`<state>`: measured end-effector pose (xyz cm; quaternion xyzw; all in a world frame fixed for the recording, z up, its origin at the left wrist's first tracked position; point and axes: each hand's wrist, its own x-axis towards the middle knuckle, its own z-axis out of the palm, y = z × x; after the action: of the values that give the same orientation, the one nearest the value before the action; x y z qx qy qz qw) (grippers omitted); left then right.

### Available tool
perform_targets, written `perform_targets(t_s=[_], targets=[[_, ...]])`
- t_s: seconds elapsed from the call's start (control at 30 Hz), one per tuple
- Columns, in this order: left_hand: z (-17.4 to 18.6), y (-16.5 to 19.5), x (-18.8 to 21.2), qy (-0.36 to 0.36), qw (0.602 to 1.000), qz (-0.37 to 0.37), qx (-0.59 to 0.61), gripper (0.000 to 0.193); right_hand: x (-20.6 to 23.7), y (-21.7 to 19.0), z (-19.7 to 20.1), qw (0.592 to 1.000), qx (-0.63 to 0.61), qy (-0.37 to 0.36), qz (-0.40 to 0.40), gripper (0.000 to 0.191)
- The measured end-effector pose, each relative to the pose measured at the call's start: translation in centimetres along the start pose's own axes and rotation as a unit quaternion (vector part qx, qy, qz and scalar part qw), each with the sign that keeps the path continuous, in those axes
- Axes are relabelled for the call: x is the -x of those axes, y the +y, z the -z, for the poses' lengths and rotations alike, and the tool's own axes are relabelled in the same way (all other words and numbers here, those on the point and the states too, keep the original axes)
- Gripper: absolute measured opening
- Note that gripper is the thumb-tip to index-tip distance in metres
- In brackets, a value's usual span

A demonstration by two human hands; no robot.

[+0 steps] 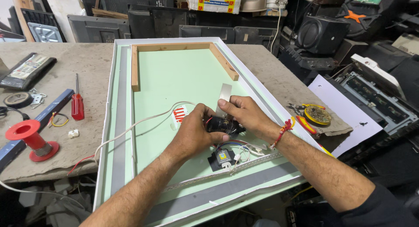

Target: The person secures a small black electronic component inside a rectangular frame with an LED strip. They use clear adhesive tape to wrap and fix the component in place, then use pliers to cut the tape. The frame is held and adjusted during the process.

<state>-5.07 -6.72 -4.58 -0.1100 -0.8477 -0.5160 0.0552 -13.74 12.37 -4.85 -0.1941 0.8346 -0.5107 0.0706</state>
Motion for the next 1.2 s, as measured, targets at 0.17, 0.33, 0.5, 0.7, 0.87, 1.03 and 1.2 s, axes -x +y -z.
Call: perform_targets(t_s=[0.17, 0.33, 0.5, 0.7, 0.87, 1.03, 1.2], targets=[[0.0, 1.0, 0.7, 0.005, 0.994, -0.038, -0.099, 0.080, 0.2, 0.0, 0.8, 0.997, 0.072, 0.019, 0.022, 0.067], [-0.1, 1.9, 1.4, 0.002, 0.984, -0.055, -0.171, 0.102, 1.0, -0.3, 1.6, 0.994, 0.098, 0.050, 0.015, 0.068], [-0.5, 1.9, 1.3, 0.045, 0.978, -0.154, -0.137, 0.095, 1.8, -1.6, 2.2, 0.978, 0.128, 0.132, 0.101, 0.055], [-0.7, 1.1, 0.6, 0.079, 0.989, -0.120, -0.043, 0.075, 5.4, -3.3, 2.9, 0.943, 0.265, 0.134, 0.151, 0.032], [-1.3, 0.8, -0.6, 0.087, 0.993, 0.004, 0.083, 0.069, 7.8, -3.5, 2.5, 0.917, 0.390, 0.067, 0.057, 0.029], [-2.1, 0.7, -0.3, 0.081, 0.992, -0.013, 0.093, 0.055, 6.9, -2.0, 2.9, 0.938, 0.339, 0.006, 0.068, 0.024], [-2.4, 1.1, -0.2, 0.096, 0.982, 0.007, 0.165, 0.053, 4.1, 0.1, 4.9, 0.949, 0.286, -0.106, 0.083, 0.023]])
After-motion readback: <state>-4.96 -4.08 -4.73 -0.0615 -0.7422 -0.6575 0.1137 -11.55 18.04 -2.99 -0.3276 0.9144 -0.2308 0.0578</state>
